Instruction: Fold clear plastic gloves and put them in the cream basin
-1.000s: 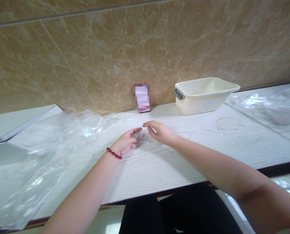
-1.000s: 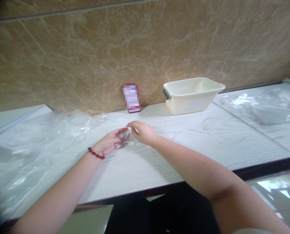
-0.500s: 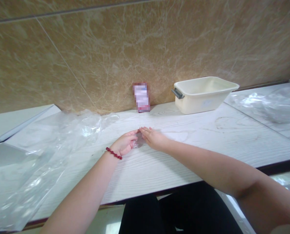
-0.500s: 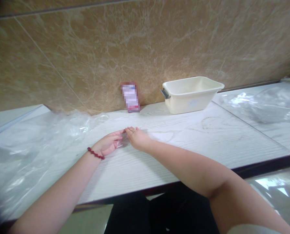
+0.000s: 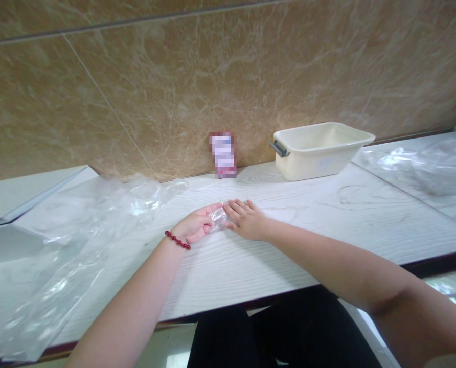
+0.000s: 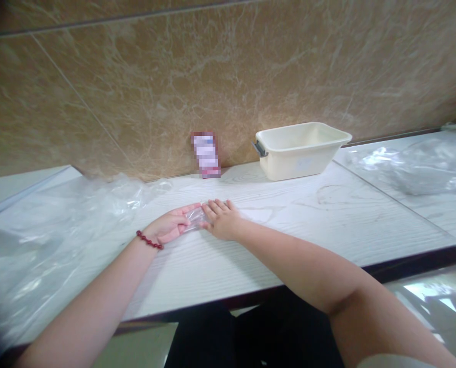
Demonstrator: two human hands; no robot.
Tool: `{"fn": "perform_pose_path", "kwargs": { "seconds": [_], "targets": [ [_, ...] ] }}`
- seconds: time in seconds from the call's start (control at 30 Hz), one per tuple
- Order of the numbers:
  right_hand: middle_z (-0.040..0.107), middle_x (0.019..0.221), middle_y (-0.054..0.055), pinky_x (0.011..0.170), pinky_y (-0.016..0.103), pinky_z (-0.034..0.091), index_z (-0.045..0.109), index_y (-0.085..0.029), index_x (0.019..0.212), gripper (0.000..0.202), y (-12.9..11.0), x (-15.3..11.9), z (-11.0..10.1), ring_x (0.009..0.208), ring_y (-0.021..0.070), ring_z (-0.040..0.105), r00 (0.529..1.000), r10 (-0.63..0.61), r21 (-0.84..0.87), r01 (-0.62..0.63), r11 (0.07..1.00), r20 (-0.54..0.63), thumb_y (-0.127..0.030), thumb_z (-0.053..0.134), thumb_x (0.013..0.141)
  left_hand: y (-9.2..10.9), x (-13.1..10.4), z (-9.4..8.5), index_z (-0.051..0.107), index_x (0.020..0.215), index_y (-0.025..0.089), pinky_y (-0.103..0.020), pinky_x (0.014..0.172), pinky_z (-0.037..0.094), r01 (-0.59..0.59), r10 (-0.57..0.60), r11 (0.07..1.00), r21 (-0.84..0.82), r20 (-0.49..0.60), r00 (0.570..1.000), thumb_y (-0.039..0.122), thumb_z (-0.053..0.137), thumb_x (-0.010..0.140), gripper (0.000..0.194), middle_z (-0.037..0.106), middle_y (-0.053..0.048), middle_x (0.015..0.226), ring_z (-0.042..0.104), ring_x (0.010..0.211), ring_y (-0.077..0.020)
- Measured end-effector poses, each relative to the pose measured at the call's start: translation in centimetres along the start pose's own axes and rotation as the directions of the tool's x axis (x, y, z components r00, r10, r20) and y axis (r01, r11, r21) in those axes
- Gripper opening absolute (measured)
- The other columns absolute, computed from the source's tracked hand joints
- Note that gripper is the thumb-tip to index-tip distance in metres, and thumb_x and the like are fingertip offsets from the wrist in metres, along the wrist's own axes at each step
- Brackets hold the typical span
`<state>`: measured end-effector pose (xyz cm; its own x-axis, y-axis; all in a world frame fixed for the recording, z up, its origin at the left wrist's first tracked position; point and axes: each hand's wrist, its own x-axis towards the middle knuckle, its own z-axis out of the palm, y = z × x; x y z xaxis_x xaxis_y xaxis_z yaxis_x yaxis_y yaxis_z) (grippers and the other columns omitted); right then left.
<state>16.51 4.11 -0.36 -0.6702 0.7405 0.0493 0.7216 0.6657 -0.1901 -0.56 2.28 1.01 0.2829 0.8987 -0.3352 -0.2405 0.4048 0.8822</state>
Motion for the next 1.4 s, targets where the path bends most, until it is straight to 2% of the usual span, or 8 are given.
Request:
{"fn": "perform_pose_path", "kwargs": {
  "seconds": [0.2,0.37,0.6,0.73,0.97,1.13,1.27,1.4],
  "targets": [
    [0.023,0.133,0.010,0.093,0.056,0.008,0.035,-0.019,0.123,0.052,2.0,0.6,-0.1,0.122,0.0298,0.015,0.989,0.126,0.125,-0.116,0.985,-0.073,-0.045,0.036,0.078,0.7,-0.7,0.2,0.040,0.118,0.011,-0.018,0.068,0.042,-0.013,0.013,1.000,0.011,-0.076,0.997,-0.011,0.039,0.053,0.068,0.055,-0.009,0.104,0.055,0.079,-0.0102],
    [0.043,0.118,0.015,0.093,0.044,0.026,0.050,-0.011,0.107,0.036,3.0,1.5,-1.8,0.113,0.0253,0.035,0.851,0.366,0.519,-0.134,0.844,-0.376,-0.031,0.038,0.079,0.9,-0.3,0.3,0.035,0.122,0.014,-0.019,0.070,0.043,-0.235,0.228,0.972,0.008,-0.280,0.933,-0.010,0.040,0.055,0.071,0.056,-0.008,0.102,0.054,0.083,-0.0114],
    [0.046,0.116,0.011,0.080,0.031,0.042,0.045,-0.016,0.101,0.026,0.0,1.2,-2.4,0.093,0.0136,0.053,0.965,0.251,0.991,-0.052,-0.123,0.082,-0.030,0.035,0.081,-0.4,-0.5,1.7,0.041,0.118,0.026,-0.024,0.095,0.028,-0.527,0.625,0.742,0.413,-0.143,0.767,-0.008,0.041,0.059,0.068,0.035,0.002,0.128,0.028,0.119,-0.0160],
    [0.055,0.099,0.007,0.072,0.027,0.045,0.048,-0.016,0.088,0.023,0.0,1.4,-2.0,0.080,0.0112,0.056,0.980,0.166,0.924,-0.039,-0.380,0.110,-0.035,0.039,0.079,-0.9,-1.0,3.2,0.045,0.116,0.024,-0.031,0.102,0.010,-0.579,0.600,0.550,0.602,0.197,0.775,-0.007,0.039,0.062,0.063,0.034,0.002,0.129,0.022,0.122,-0.0166],
    [0.053,0.054,-0.001,0.046,0.018,0.041,0.046,-0.015,0.065,0.012,0.7,1.6,-2.2,0.048,0.0082,0.051,0.906,0.315,0.906,-0.144,-0.398,0.283,-0.007,0.038,0.068,-1.1,-1.7,5.1,0.061,0.091,0.023,-0.045,0.100,0.002,-0.582,0.486,0.528,0.618,0.343,0.804,0.006,0.056,0.062,0.034,0.040,-0.002,0.125,0.013,0.124,-0.0242],
    [0.059,0.065,0.000,0.058,0.022,0.045,0.050,-0.017,0.079,0.021,0.8,1.5,-2.8,0.058,0.0105,0.055,0.935,0.304,0.909,-0.040,-0.415,0.180,-0.005,0.037,0.067,-0.7,-1.6,3.8,0.051,0.101,0.028,-0.032,0.095,0.026,-0.601,0.659,0.715,0.357,-0.058,0.750,0.017,0.055,0.070,0.033,0.039,0.001,0.124,0.030,0.117,-0.0170],
    [0.062,0.072,0.003,0.064,0.029,0.046,0.050,-0.015,0.090,0.028,0.4,1.1,-3.0,0.063,0.0133,0.058,0.981,0.116,0.883,-0.083,-0.462,0.153,-0.005,0.038,0.067,-0.6,-0.7,2.6,0.033,0.119,0.033,-0.023,0.069,0.042,-0.416,0.411,0.909,0.000,-0.148,0.899,0.020,0.050,0.074,0.050,0.058,0.002,0.088,0.055,0.075,-0.0092],
    [0.062,0.070,0.003,0.062,0.028,0.046,0.052,-0.013,0.091,0.028,-0.1,0.8,-2.9,0.059,0.0127,0.057,0.980,0.031,0.879,-0.163,-0.447,0.198,-0.004,0.038,0.068,-0.4,-0.5,2.4,0.037,0.119,0.030,-0.020,0.062,0.043,-0.330,0.327,0.933,-0.147,-0.042,0.944,0.016,0.049,0.074,0.048,0.060,0.001,0.081,0.055,0.065,-0.0075]
  ]
}}
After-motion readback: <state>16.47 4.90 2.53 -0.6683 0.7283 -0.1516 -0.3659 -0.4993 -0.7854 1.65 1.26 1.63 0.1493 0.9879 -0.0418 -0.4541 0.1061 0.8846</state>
